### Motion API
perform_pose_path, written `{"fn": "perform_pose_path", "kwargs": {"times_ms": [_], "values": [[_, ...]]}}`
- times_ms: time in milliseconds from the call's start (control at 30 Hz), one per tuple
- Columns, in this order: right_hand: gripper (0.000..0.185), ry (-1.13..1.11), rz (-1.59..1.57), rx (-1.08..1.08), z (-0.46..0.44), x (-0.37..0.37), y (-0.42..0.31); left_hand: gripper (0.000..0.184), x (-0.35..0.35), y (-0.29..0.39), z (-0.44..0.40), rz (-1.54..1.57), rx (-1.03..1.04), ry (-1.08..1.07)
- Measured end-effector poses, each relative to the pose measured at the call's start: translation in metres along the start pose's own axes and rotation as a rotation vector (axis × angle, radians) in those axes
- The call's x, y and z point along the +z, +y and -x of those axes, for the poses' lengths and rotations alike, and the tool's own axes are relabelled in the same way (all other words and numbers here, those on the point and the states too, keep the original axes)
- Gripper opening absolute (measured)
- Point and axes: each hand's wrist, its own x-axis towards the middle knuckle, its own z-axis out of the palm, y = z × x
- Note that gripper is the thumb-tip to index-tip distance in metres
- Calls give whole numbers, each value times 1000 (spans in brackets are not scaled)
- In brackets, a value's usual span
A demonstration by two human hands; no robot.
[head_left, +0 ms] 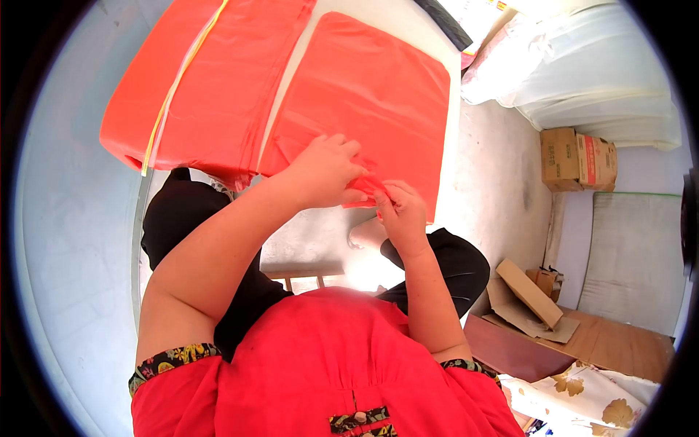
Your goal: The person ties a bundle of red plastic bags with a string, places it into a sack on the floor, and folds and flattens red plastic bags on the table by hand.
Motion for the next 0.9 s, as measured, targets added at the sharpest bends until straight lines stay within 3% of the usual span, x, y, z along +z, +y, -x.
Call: {"fn": "perform_pose_path", "kwargs": {"times_ms": [133, 233, 333, 433, 533, 633, 733, 833, 900], "values": [[27, -31, -212, 138, 2, 3, 11, 44, 3, -1, 2, -4, 12, 9], [28, -48, -477, 407, 6, -4, -2, 41, -1, 1, 4, 4, 21, 2], [26, -18, -551, 437, 5, -3, 0, 34, 8, -4, 3, -30, 53, 46], [26, 42, -643, 441, 3, -6, -20, 26, 1, 0, 0, -30, 20, 0], [26, 261, -642, 251, 4, -3, -37, 20, -4, 2, -3, -26, -11, -32], [26, 219, -509, 152, 14, -6, -11, 17, 0, -5, -9, 30, -35, -18], [19, -91, -412, 345, 20, -1, -16, 18, -3, -5, -13, 123, -74, -32], [15, 39, -319, 138, 29, 15, -5, 18, -4, -6, -13, 169, -90, -22], [17, 195, -271, 131, 32, 7, 3, 19, -2, -5, -11, 193, -94, -2]]}}
